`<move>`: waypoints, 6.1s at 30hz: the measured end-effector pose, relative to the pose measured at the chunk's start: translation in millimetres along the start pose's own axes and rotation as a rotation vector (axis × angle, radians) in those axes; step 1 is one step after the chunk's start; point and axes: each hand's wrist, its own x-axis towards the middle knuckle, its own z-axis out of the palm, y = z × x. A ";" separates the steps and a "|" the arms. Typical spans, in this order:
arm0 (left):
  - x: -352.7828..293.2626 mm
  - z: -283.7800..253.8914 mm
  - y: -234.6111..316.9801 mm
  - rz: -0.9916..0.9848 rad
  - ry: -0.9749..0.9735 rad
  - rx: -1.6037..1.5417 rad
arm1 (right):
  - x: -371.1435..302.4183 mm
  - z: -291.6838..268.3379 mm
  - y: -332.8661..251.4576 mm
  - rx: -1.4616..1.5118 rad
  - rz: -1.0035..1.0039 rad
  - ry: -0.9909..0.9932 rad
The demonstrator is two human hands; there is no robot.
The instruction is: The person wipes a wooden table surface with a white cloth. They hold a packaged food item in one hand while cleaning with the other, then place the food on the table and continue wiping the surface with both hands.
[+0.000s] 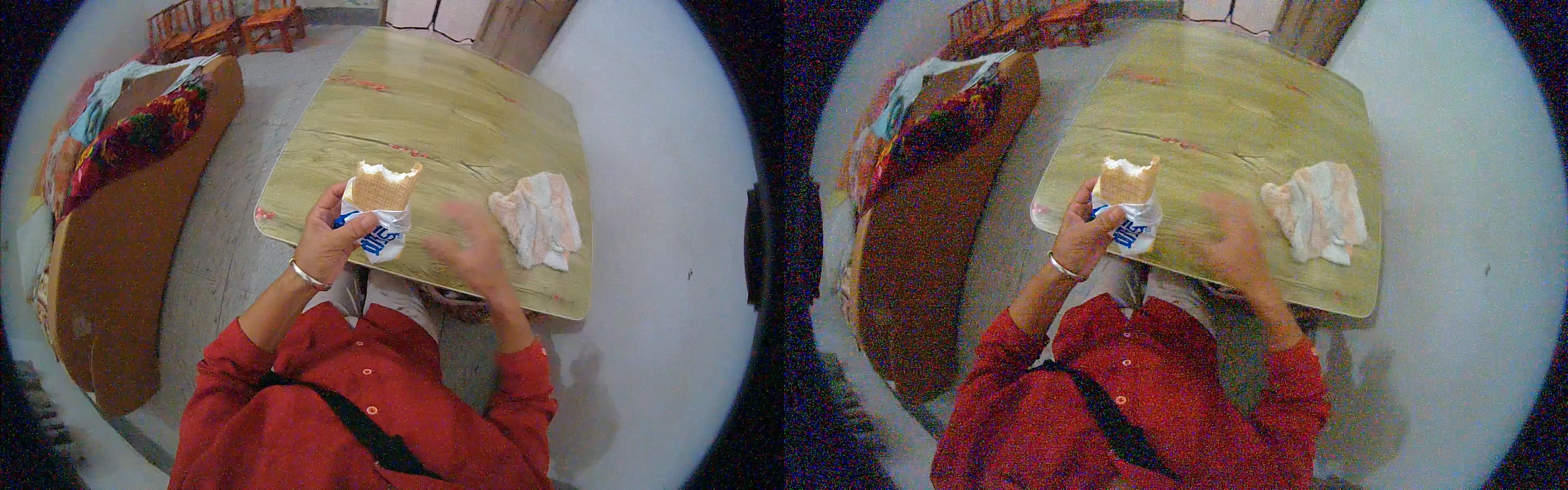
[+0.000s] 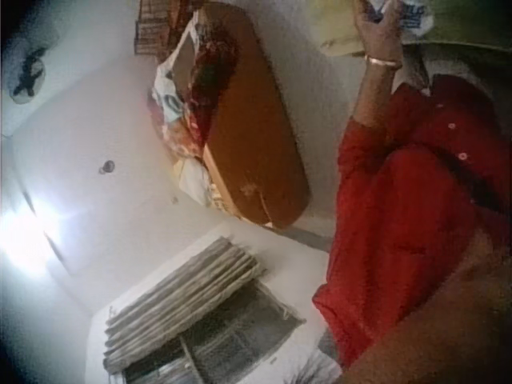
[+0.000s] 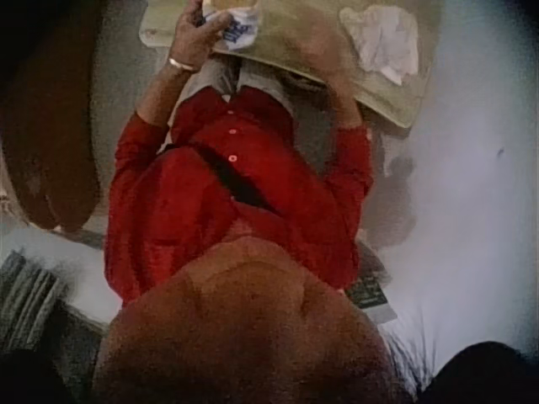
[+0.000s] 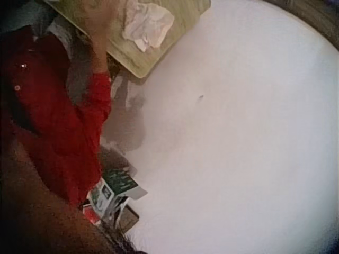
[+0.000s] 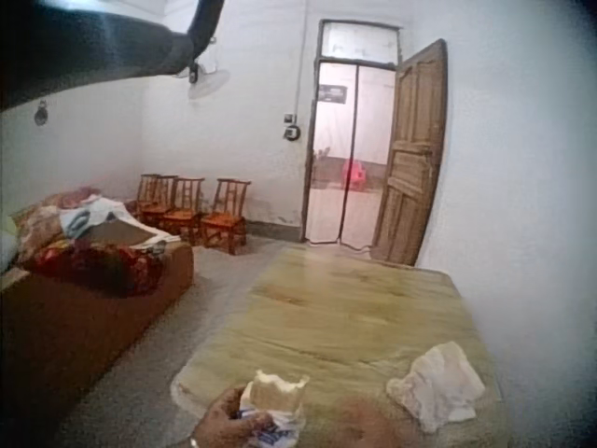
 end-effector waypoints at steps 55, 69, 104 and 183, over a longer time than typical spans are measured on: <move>51.2 35.4 -41.8 -0.054 -0.418 0.186 | 42.0 -9.0 18.8 1.637 0.303 0.019; 22.7 42.6 -44.6 0.010 -0.096 0.119 | 28.4 -5.8 3.7 1.222 0.269 0.105; 22.3 44.1 -15.0 -0.276 -0.621 0.691 | 61.3 -116.6 8.2 0.421 0.155 -0.305; 75.6 -43.3 -54.3 0.582 -0.131 1.626 | 45.8 34.3 63.8 -0.478 0.005 0.196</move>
